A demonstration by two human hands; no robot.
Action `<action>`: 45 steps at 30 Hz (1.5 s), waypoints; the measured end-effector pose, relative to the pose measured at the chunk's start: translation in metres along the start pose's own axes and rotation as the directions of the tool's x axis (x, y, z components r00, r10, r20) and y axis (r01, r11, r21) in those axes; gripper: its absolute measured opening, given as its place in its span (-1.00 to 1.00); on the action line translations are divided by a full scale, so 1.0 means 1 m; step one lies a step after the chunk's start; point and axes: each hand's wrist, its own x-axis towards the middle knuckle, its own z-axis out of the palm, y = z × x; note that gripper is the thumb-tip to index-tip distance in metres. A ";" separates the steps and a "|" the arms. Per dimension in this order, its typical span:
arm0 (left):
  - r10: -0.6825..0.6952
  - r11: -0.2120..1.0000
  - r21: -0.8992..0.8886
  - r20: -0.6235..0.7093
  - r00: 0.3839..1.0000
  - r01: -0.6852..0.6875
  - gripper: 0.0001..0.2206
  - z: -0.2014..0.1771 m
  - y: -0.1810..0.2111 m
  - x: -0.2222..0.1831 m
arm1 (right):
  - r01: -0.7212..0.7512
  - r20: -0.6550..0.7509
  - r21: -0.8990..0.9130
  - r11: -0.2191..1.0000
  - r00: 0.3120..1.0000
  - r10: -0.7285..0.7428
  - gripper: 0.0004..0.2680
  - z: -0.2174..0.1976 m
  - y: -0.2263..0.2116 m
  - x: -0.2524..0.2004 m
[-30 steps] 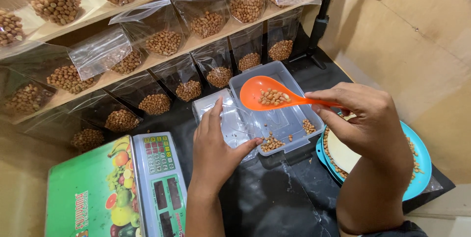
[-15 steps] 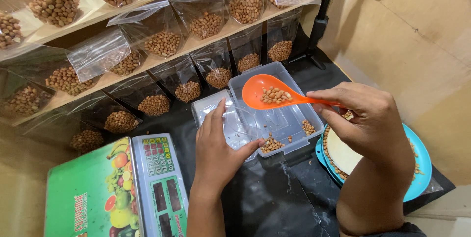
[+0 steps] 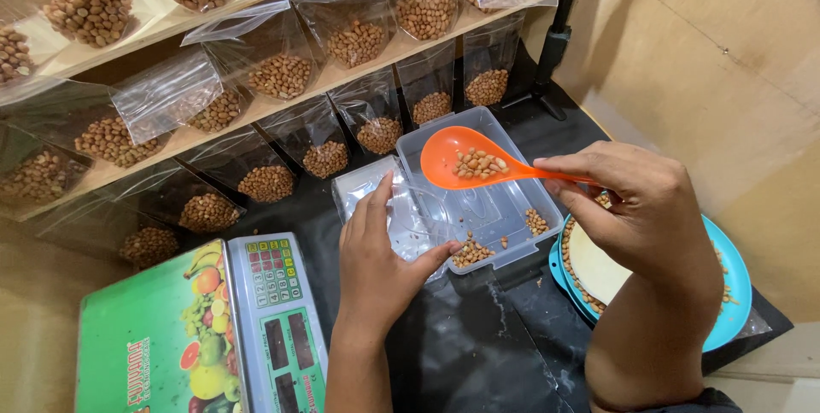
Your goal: Scoop peanuts into plastic bags for packaging.
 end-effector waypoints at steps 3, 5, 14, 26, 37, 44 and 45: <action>0.007 1.000 0.004 -0.005 1.000 -0.007 0.00 0.001 -0.001 0.000 | 0.017 -0.002 -0.005 1.000 1.000 -0.017 -0.83 0.000 0.002 -0.001; 0.011 1.000 0.009 -0.007 1.000 -0.011 0.00 0.001 0.000 -0.001 | 0.009 0.002 -0.013 1.000 1.000 -0.009 -0.82 0.000 0.001 -0.001; 0.018 1.000 0.020 -0.005 1.000 -0.018 0.00 0.002 -0.001 -0.001 | 0.020 0.023 -0.023 1.000 1.000 -0.020 -0.81 0.000 0.002 -0.001; 0.028 0.999 0.016 -0.007 1.000 -0.028 0.02 0.005 -0.001 -0.002 | 0.022 0.025 -0.048 0.999 0.999 -0.020 -0.83 0.001 -0.001 0.000; 0.025 1.000 0.009 -0.014 1.000 -0.025 0.01 0.004 0.000 -0.001 | 0.022 0.045 -0.060 0.998 0.999 -0.019 -0.79 0.000 -0.002 0.001; 0.019 1.000 0.013 0.007 1.000 -0.019 0.01 0.005 0.001 0.000 | 0.031 0.065 -0.034 0.999 0.997 -0.029 -0.78 0.000 -0.002 0.002; 0.023 0.999 0.024 0.007 1.000 -0.024 0.01 0.005 0.000 0.000 | 0.032 0.072 -0.016 0.999 0.997 -0.031 -0.77 0.000 -0.001 0.001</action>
